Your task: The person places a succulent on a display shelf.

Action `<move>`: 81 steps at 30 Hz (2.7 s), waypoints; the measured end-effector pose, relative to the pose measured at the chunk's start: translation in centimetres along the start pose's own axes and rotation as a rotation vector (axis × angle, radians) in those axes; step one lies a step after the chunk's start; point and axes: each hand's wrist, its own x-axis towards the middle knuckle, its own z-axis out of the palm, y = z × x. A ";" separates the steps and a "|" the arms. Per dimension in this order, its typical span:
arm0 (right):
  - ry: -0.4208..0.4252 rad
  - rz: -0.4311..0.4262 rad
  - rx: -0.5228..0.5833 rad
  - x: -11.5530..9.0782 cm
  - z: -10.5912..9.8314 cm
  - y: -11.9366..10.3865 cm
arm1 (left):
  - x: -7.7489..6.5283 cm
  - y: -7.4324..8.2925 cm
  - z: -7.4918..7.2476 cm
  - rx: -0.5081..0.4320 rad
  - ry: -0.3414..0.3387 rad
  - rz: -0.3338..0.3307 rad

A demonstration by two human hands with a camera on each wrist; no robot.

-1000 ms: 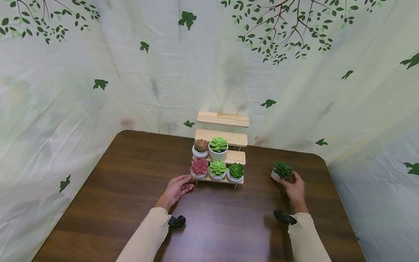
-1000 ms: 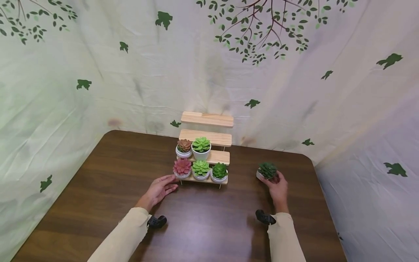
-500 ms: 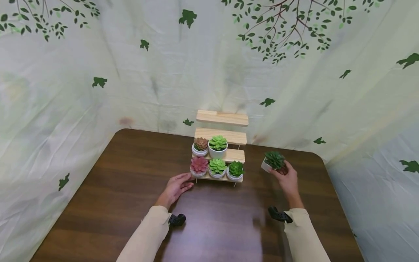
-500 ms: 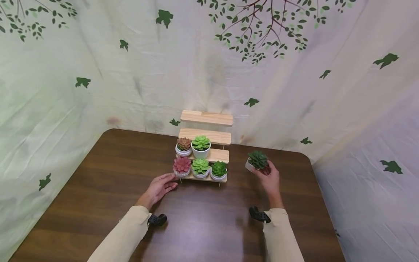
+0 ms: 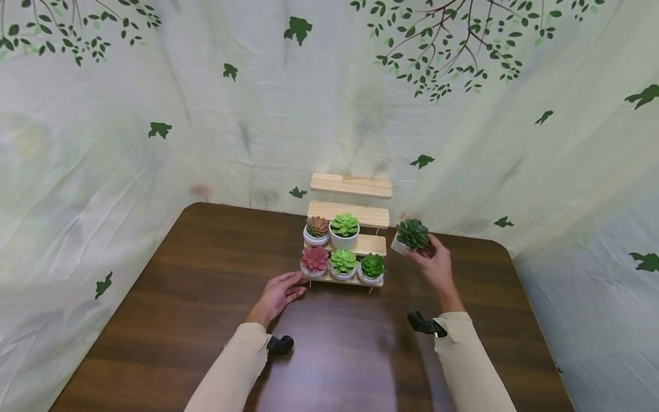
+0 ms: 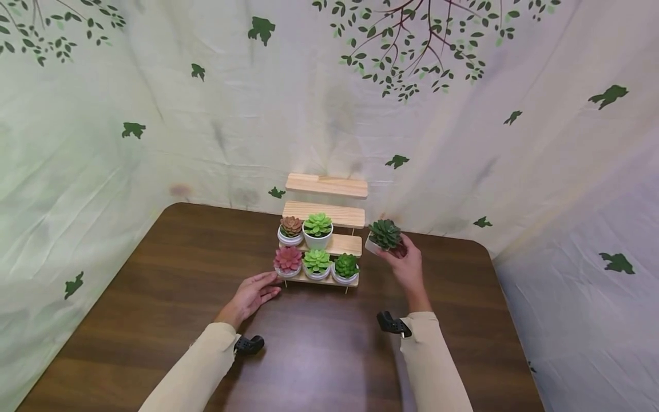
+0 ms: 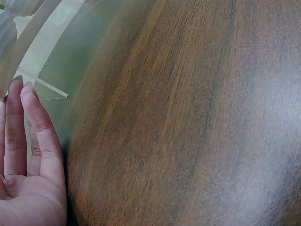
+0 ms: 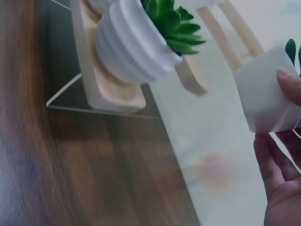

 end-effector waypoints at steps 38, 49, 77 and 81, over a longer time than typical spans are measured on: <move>-0.177 0.050 0.092 2.2 5.5 -0.3 | -0.1 0.0 0.0 0.009 0.004 -0.002; -0.207 0.068 0.153 2.2 5.5 0.1 | -0.2 0.0 0.1 0.013 0.018 -0.010; -0.160 0.053 0.069 2.0 5.3 0.1 | -0.2 0.1 -0.1 0.078 0.019 -0.002; -0.183 0.065 0.086 1.3 4.6 -1.2 | -0.3 0.9 -0.4 0.195 0.035 0.009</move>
